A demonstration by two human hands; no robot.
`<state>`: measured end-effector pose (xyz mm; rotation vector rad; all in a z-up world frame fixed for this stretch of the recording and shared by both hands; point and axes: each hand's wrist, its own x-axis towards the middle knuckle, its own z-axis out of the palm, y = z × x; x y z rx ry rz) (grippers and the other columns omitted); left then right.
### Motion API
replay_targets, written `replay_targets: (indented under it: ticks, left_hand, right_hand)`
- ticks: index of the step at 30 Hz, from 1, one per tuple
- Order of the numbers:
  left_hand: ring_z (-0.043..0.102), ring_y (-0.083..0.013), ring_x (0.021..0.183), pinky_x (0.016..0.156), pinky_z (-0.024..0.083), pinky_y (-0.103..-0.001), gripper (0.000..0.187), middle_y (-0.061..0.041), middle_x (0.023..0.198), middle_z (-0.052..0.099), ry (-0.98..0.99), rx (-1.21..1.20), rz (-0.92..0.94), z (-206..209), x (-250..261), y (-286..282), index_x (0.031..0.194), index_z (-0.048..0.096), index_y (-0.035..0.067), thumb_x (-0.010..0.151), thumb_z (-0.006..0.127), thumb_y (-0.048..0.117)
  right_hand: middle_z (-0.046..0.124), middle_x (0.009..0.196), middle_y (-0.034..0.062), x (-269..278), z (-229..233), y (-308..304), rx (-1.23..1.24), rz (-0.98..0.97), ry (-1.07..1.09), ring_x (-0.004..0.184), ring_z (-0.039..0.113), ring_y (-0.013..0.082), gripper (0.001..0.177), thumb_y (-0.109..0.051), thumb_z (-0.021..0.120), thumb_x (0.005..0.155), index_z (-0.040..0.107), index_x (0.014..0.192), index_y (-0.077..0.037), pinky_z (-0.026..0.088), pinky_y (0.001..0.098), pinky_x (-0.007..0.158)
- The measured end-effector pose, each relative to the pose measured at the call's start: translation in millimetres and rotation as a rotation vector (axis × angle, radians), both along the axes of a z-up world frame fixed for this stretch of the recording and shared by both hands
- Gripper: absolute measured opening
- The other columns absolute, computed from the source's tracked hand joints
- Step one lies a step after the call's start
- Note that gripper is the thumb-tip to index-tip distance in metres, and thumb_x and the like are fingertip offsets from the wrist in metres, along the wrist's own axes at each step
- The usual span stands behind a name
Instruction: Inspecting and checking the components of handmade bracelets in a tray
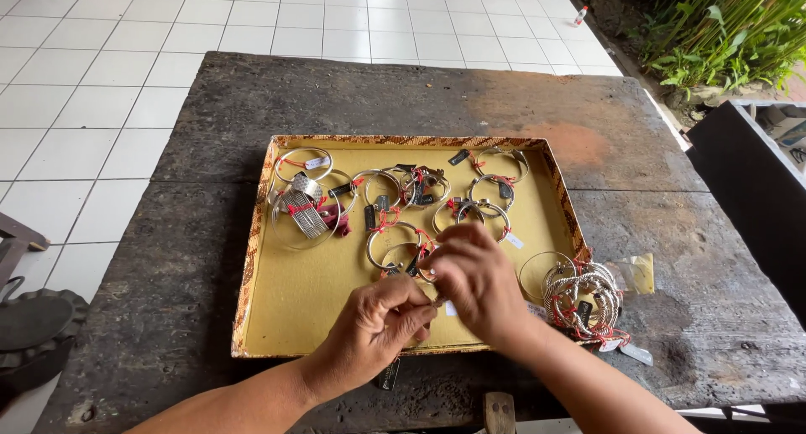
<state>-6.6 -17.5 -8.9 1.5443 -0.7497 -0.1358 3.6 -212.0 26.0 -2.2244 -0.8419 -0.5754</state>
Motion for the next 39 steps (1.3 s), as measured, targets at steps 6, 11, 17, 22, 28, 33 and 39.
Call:
replay_targets:
  ticks: [6,11,17,22,28,33,39]
  left_hand:
    - [0.072,-0.0145,0.062,0.058,0.058,-0.025,0.021,-0.005,0.069,0.064,0.106,0.003,0.028,-6.3,1.8,-2.3,0.082,0.058,0.009,0.100,0.065,0.018]
    - [0.065,-0.0125,0.066,0.062,0.055,-0.025,0.014,-0.002,0.077,0.060,-0.068,-0.025,-0.019,8.3,-1.8,1.1,0.091,0.063,0.010,0.103,0.060,0.017]
    - [0.064,-0.0135,0.066,0.059,0.056,-0.026,0.010,-0.003,0.075,0.062,-0.030,-0.029,0.005,10.6,-1.3,0.7,0.092,0.063,0.010,0.101,0.061,0.015]
    - [0.069,-0.0135,0.073,0.065,0.061,-0.028,0.015,-0.002,0.081,0.056,0.032,-0.064,-0.032,7.4,-4.3,1.2,0.090,0.061,0.009,0.102,0.063,0.018]
    - [0.063,-0.0115,0.065,0.058,0.057,-0.025,0.019,-0.003,0.073,0.063,-0.013,-0.021,0.021,8.5,-0.4,1.2,0.084,0.060,0.007,0.101,0.062,0.016]
    - [0.065,-0.0090,0.059,0.055,0.053,-0.024,0.018,-0.001,0.067,0.063,-0.016,-0.098,0.006,3.0,4.4,-2.4,0.086,0.060,0.011,0.102,0.063,0.017]
    - [0.074,-0.0156,0.071,0.068,0.067,-0.032,0.019,-0.013,0.080,0.071,0.297,-0.236,0.047,-13.4,11.0,-7.6,0.095,0.068,0.000,0.101,0.063,0.017]
  right_hand:
    - [0.072,0.086,0.0111,-0.7,-0.8,3.4,0.014,-0.018,-0.016,0.098,0.058,0.0304,0.058,-0.039,0.029,0.110,0.070,0.089,-0.004,0.045,0.0437,0.086]
    - [0.075,0.094,0.0065,-4.2,3.4,0.8,-0.075,0.003,-0.096,0.105,0.061,0.0309,0.048,-0.033,0.038,0.108,0.070,0.084,-0.005,0.045,0.0435,0.092]
    - [0.074,0.087,0.0062,-10.0,10.9,8.0,-0.028,0.017,-0.035,0.100,0.062,0.0294,0.047,-0.032,0.039,0.108,0.073,0.092,-0.003,0.048,0.0408,0.092]
    - [0.075,0.095,0.0041,-8.4,7.6,0.1,-0.127,0.026,-0.114,0.108,0.059,0.0311,0.043,-0.027,0.041,0.106,0.066,0.078,-0.008,0.046,0.0446,0.092]
    - [0.069,0.071,0.0027,-4.6,3.5,2.9,0.082,-0.006,0.076,0.100,0.059,0.0252,0.063,-0.045,0.029,0.108,0.074,0.087,-0.006,0.043,0.0402,0.090]
    - [0.075,0.081,0.0034,8.5,-6.3,-0.8,0.082,-0.032,0.039,0.099,0.062,0.0258,0.061,-0.047,0.032,0.107,0.071,0.079,-0.009,0.044,0.0402,0.087]
    - [0.075,0.080,0.0100,13.6,-6.4,0.2,0.662,-0.004,0.763,0.072,0.053,0.0119,0.054,-0.038,0.046,0.109,0.077,0.088,0.000,0.038,0.0230,0.063]
